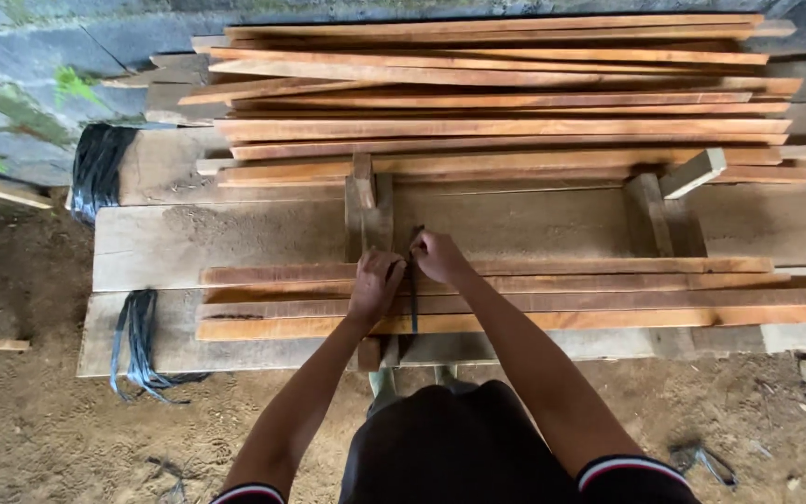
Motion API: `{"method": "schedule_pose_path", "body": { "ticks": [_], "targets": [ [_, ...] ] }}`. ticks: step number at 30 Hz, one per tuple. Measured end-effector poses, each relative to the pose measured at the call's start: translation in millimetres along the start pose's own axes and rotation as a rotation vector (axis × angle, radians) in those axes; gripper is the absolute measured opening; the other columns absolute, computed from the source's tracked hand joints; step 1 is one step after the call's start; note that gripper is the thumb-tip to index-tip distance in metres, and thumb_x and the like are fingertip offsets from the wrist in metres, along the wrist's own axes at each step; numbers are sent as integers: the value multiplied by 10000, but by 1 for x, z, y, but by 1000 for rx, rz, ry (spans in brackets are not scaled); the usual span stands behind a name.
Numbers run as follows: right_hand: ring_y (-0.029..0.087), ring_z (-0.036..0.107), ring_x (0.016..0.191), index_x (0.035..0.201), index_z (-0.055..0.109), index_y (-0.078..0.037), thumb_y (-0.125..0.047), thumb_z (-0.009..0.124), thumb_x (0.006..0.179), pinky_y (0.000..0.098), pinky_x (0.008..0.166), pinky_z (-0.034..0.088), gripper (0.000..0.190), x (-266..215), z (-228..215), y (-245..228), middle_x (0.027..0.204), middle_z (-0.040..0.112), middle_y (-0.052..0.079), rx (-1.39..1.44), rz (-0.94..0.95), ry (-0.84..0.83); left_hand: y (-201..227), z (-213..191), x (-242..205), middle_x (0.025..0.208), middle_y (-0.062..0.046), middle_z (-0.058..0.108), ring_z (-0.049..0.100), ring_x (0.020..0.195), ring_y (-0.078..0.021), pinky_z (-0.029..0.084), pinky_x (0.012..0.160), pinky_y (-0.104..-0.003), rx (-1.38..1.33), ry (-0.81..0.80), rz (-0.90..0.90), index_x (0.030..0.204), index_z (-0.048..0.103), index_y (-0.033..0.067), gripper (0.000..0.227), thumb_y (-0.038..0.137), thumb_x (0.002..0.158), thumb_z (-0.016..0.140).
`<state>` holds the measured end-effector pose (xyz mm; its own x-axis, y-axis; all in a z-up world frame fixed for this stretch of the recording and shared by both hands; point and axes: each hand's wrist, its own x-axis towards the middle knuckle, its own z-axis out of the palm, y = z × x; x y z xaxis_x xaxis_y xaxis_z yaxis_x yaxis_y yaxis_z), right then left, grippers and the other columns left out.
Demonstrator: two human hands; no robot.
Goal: Gathering and bundling several thin wooden planks together using black ties.
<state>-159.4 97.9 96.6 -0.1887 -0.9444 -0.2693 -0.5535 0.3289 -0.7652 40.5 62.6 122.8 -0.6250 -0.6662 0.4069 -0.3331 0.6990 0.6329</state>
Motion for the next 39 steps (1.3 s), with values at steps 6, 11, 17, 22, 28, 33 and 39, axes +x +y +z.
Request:
{"method": "schedule_pose_path", "body": {
  "ticks": [6,11,17,22,28,33,39],
  "targets": [
    [414,708,1014,1177,678,-40,-168,591,1000,511,868,557,234,-12,-12,-23,1074,722,235,31,47,-50,-34,30,5,968,-163,713,638,1070,-381,406,1040,-489,-262,-129,-402,996,700,104,254,341,1013,611],
    [407,686,1076,1207,654,-88,-186,596,999,547,924,550,237,-13,-16,-23,1131,707,206,125,72,-41,-25,24,7,951,-61,727,640,1075,-241,188,1163,-423,-328,-243,-510,1015,651,179,321,449,1085,492],
    [438,651,1027,1123,619,-70,-103,594,912,555,912,510,215,8,-5,-1,1025,665,230,258,75,5,-12,23,10,913,-204,649,662,995,-406,366,1039,-503,-118,-255,-333,1045,549,112,236,342,1068,502],
    [417,661,1039,1077,612,-94,-154,662,815,540,906,510,274,43,17,28,997,660,186,205,91,6,-36,41,1,750,-41,600,672,789,-249,367,981,-422,284,-250,-94,932,529,180,213,376,1016,542],
    [421,693,1029,1076,607,-77,-218,659,864,529,897,546,260,54,-5,-3,995,678,198,-126,110,-56,-9,26,18,577,-48,568,637,612,-276,399,836,-412,225,-230,-141,731,527,175,404,419,1053,534],
    [392,708,1059,1105,698,-99,-437,635,853,565,949,560,427,79,3,-3,1050,733,154,-377,206,-185,-20,43,10,512,-31,548,628,548,-287,401,797,-414,381,-379,-169,684,536,194,286,338,931,524],
    [400,660,1219,1438,597,-132,-493,419,1006,577,1060,504,590,112,27,46,1253,712,195,-482,133,-343,-38,72,-7,464,-29,400,488,379,-260,444,573,-426,521,135,149,612,477,222,316,334,857,642]
  ]
}}
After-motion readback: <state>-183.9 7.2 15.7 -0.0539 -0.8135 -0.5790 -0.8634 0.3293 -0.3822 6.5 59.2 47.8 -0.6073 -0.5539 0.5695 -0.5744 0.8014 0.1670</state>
